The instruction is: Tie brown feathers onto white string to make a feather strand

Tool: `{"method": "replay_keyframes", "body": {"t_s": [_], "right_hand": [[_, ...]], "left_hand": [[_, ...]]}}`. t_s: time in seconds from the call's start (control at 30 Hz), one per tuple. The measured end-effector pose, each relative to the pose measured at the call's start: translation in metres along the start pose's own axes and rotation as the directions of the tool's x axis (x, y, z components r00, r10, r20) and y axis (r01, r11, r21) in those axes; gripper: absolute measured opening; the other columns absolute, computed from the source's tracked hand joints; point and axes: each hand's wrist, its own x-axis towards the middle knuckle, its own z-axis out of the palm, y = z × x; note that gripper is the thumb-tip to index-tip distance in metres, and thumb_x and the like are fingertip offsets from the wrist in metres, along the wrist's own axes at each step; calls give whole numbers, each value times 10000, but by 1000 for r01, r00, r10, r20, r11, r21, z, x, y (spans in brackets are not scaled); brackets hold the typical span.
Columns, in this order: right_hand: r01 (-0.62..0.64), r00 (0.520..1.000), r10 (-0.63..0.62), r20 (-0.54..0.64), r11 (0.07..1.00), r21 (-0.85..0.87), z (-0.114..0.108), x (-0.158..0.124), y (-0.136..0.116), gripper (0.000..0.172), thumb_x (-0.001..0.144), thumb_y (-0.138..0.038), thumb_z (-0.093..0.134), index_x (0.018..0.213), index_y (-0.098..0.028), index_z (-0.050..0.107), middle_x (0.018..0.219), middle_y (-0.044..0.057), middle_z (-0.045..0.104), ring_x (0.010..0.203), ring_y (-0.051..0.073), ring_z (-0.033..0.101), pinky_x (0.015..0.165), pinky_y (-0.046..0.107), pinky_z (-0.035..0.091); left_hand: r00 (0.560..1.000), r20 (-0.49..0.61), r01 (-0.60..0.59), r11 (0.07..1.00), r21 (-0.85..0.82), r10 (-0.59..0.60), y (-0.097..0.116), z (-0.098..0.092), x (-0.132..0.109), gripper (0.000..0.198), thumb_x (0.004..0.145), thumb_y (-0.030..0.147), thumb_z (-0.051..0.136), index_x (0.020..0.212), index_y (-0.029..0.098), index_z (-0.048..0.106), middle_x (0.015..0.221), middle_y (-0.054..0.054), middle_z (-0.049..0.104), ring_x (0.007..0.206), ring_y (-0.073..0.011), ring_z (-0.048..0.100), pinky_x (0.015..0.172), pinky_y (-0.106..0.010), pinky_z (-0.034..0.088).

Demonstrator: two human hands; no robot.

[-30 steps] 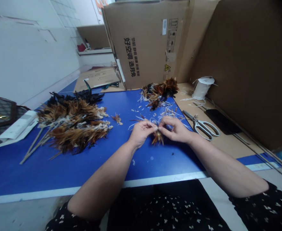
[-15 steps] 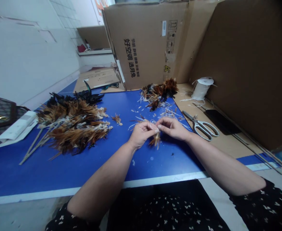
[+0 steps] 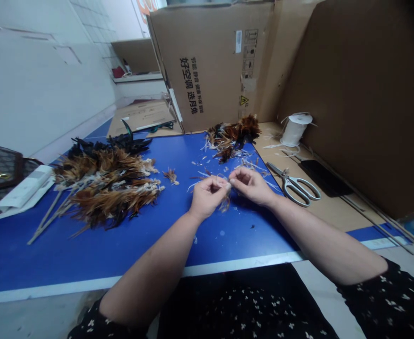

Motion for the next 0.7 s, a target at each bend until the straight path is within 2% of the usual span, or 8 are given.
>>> {"method": "replay_keyframes", "body": {"t_s": [0.13,0.23,0.37,0.47,0.57,0.7], "right_hand": [[27,999,-27,-43,1000,7,4,0,-2,382,850,-514,784,986,-183,649,834,10,637,705,132,556,690,276,495],[44,999,-43,-20,999,7,5,0,-2,369,866,-501,775,997,-176,659,881,32,674,754,147,610,755,302,533],[60,998,-59,22,998,-35,3,0,1,355,918,-486,721,1073,-169,686,971,69,732,838,175,671,844,346,562],[145,989,-137,61,975,-167,0,0,4,347,967,-450,664,1164,-169,711,1095,106,752,969,209,698,936,384,553],[318,948,-301,106,876,-362,-4,1,7,294,1008,-372,615,1212,-192,724,1089,111,753,1004,218,694,960,401,544],[531,832,-527,170,671,-518,-8,3,12,226,1018,-264,594,1185,-205,733,999,103,721,901,196,680,837,351,566]], "left_hand": [[984,-131,-112,990,87,123,0,7,-1,257,794,250,806,665,194,591,833,-51,688,817,-172,659,818,-346,554],[970,-209,-111,991,73,124,-1,10,-3,247,799,276,801,680,193,601,890,-62,669,847,-185,667,751,-336,592],[973,-215,-78,997,29,83,-2,14,-5,273,817,346,801,705,186,609,949,-70,653,810,-173,654,632,-301,603],[975,-196,-99,994,37,104,-3,14,-6,263,825,341,800,710,185,623,943,-69,650,797,-171,653,621,-300,601],[974,-185,-119,990,79,132,-8,11,-5,236,839,323,788,716,187,639,941,-72,662,817,-176,665,647,-300,602],[957,-173,-203,964,171,232,-17,7,-2,198,854,275,767,722,187,648,916,-69,686,846,-176,684,738,-312,601]]}}
